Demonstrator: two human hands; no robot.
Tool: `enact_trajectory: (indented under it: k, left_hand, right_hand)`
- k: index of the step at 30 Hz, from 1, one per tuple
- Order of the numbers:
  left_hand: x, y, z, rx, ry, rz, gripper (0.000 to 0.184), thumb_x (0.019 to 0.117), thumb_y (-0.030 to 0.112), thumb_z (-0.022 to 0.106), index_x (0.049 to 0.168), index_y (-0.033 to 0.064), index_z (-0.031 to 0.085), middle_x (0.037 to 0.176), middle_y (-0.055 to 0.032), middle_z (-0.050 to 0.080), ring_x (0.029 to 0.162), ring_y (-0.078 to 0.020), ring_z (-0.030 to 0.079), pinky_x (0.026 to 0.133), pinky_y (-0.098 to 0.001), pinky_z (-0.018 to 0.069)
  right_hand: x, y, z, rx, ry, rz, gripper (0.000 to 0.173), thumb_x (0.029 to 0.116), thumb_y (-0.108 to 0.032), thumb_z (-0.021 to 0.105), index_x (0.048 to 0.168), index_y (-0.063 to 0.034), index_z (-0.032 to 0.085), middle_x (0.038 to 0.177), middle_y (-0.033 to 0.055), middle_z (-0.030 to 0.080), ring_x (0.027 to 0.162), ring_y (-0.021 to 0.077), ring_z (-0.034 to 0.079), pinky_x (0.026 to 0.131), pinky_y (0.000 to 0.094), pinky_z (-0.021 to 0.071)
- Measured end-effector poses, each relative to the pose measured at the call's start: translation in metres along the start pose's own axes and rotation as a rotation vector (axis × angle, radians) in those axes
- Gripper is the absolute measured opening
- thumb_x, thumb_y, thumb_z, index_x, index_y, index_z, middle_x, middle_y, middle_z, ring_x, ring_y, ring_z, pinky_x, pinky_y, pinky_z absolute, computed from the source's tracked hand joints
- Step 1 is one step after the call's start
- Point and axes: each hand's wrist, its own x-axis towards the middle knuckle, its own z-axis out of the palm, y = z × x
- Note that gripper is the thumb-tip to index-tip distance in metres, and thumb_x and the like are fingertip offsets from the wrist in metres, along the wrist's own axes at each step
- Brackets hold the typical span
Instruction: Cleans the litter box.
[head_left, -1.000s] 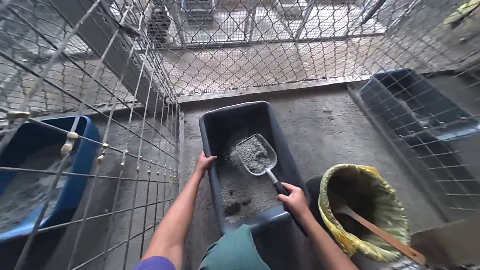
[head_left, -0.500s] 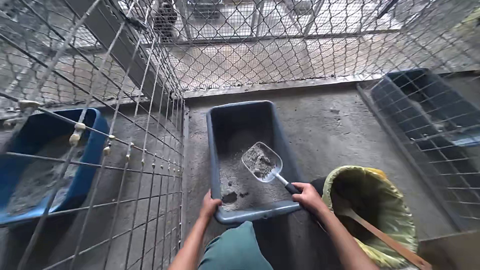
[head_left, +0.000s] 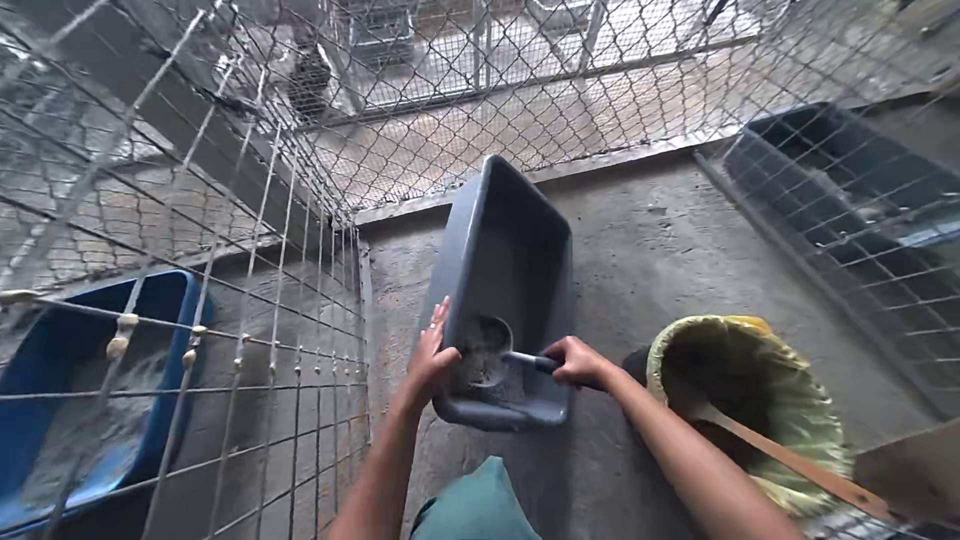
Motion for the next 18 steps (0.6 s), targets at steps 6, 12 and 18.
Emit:
enact_trajectory:
  k: [6,12,18]
  left_hand:
    - [0.002,-0.019,-0.024,-0.075,0.103,-0.11,0.086,0.0718,0.011,0.059,0.154,-0.0062,0.038,0.156,-0.0231,0.044,0.138,-0.0223,0.05,0.113,-0.0398,0.0422]
    - [0.004,-0.084,-0.068,-0.245,0.323,-0.251,0.065,0.0797,-0.006,0.056,0.144,-0.0062,0.048,0.119,-0.0181,0.068,0.093,-0.013,0.067,0.084,-0.0321,0.0565]
    - [0.0,-0.119,-0.075,-0.217,0.379,-0.305,0.058,0.0828,-0.006,0.059,0.14,-0.0074,0.052,0.12,-0.0222,0.067,0.093,-0.0179,0.067,0.085,-0.0367,0.0555]
  right_hand:
    - [0.012,-0.003,0.032,0.046,0.204,-0.143,0.039,0.0845,-0.011,0.074,0.122,-0.001,0.072,0.097,0.0185,0.073,0.075,0.0264,0.069,0.074,0.0476,0.0569]
    - [-0.016,-0.002,0.06,0.204,0.462,-0.051,0.041,0.0817,-0.007,0.076,0.122,0.0017,0.073,0.103,0.0203,0.075,0.09,0.0293,0.073,0.087,0.05,0.0571]
    - [-0.034,0.003,0.068,0.223,0.478,0.047,0.038,0.083,-0.006,0.075,0.119,0.0028,0.073,0.1,0.0206,0.074,0.085,0.0297,0.072,0.081,0.0499,0.0575]
